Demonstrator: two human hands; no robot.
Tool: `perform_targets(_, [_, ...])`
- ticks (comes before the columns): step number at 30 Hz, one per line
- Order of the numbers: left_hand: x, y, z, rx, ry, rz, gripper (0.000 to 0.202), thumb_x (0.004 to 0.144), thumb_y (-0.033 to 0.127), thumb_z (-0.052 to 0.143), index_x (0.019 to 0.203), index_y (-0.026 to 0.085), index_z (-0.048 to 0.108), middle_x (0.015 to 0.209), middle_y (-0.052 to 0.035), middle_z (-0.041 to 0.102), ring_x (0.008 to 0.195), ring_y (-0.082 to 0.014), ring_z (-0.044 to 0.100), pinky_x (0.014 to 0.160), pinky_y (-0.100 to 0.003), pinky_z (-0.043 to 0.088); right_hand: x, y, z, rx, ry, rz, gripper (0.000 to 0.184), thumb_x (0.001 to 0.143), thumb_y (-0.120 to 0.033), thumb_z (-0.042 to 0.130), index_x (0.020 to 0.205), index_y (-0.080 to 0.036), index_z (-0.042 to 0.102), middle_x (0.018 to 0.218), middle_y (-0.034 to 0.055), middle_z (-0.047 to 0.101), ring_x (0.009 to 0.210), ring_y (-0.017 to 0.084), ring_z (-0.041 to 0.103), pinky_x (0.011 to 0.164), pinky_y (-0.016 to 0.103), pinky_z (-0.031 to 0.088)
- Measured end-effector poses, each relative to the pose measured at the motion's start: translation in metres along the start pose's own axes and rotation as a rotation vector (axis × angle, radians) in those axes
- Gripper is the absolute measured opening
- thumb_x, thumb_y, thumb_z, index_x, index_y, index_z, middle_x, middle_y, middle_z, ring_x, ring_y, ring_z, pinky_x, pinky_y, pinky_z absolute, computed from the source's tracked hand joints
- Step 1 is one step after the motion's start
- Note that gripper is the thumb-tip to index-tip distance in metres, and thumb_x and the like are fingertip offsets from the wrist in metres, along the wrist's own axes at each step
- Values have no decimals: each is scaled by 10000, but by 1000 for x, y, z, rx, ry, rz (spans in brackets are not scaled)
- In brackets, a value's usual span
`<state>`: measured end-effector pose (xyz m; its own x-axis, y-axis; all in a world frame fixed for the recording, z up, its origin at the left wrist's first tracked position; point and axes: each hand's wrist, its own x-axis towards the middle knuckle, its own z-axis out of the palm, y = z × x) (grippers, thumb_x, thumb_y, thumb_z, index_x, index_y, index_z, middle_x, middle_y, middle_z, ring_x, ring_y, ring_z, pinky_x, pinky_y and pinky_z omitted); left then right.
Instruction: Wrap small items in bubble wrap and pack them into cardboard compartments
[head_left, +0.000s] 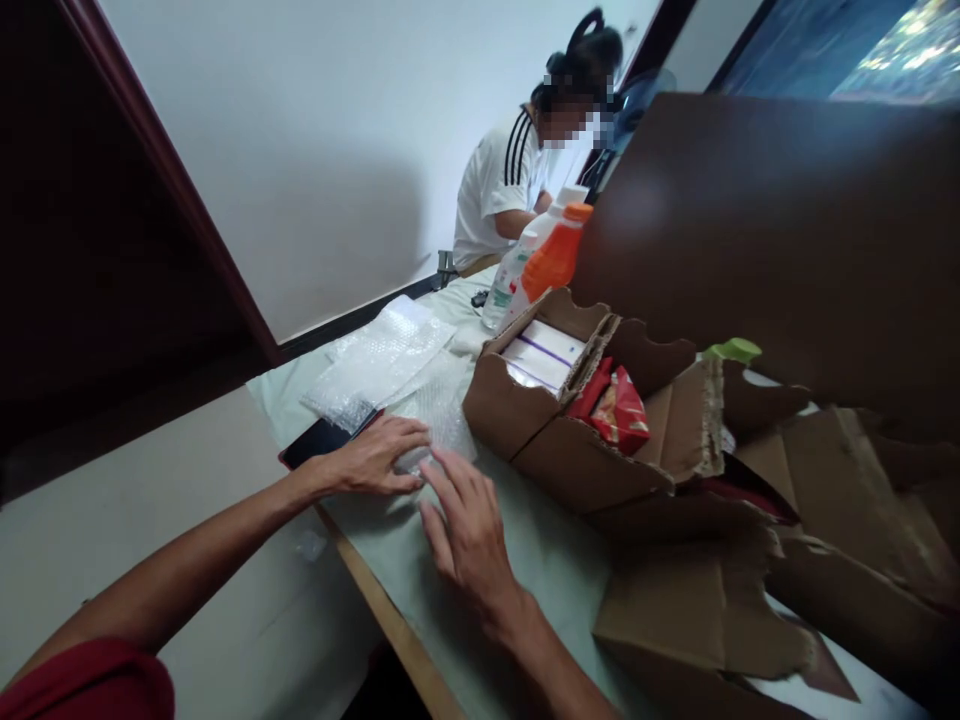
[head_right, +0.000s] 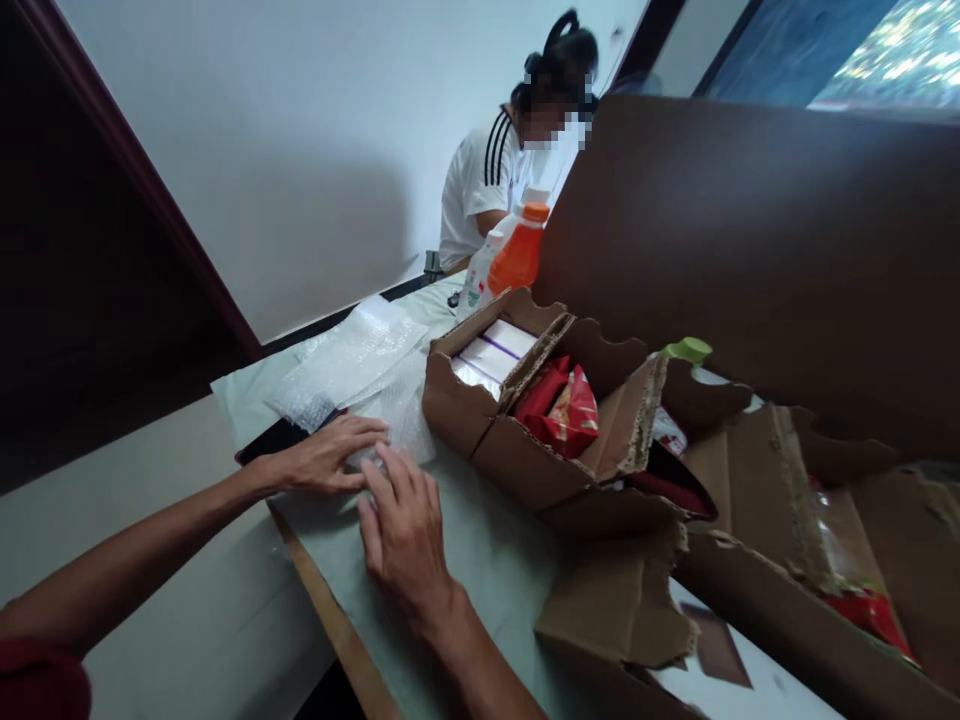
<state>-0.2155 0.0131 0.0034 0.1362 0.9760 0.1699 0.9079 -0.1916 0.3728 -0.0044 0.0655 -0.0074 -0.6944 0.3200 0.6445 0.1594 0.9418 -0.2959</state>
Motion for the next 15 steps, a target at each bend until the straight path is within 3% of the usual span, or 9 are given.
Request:
perform_targets(2, [-7,-12,-17,-76,66,-134,451,836,344,677,1265,205,695,1372,-113,695,1272,-268,635,1107,-406,483,25,6,15,-30,-88,79,379,1012,-208,464,1372,-199,582,1444,147,615,1353,274,534,1055,440,460])
perform_targets(4, [-12,-33,-37,-66,170,-407,382,876,360,611,1218,228,719,1302,-85,728,1179,-254,675,1046,-384,519,41,18,33,-86,-204,176,331,1002,-236,499,1299,-188,638,1448,169,610,1356,316,524,1050,476,464])
perform_targets(6, [-15,-62,-56,9,259,-666,376,889,346,565,1197,200,724,1275,-119,732,1129,-285,687,1008,-416,526,45,30,49,-116,-318,227,294,989,-262,544,1238,-167,668,1441,192,611,1341,348,527,1039,505,468])
perform_targets(8, [-16,-93,-70,64,288,-829,405,856,323,578,1195,152,718,1254,-185,729,1135,-346,679,994,-472,509,41,40,60,-119,-373,233,305,982,-273,569,1247,-156,662,1449,200,602,1338,354,525,1040,513,465])
perform_targets(11, [-15,-129,-76,59,257,-996,332,753,337,682,1032,173,758,1058,-170,782,1044,-363,704,899,-437,520,30,47,66,-122,-347,221,350,984,-272,577,1312,-162,630,1486,189,576,1369,337,502,1070,498,437])
perform_targets(15, [-13,-146,-71,-40,215,-1071,138,637,314,764,617,221,665,662,-49,707,844,-293,700,736,-335,484,23,49,68,-110,-312,205,352,986,-281,576,1319,-175,626,1488,177,577,1377,321,495,1074,471,421])
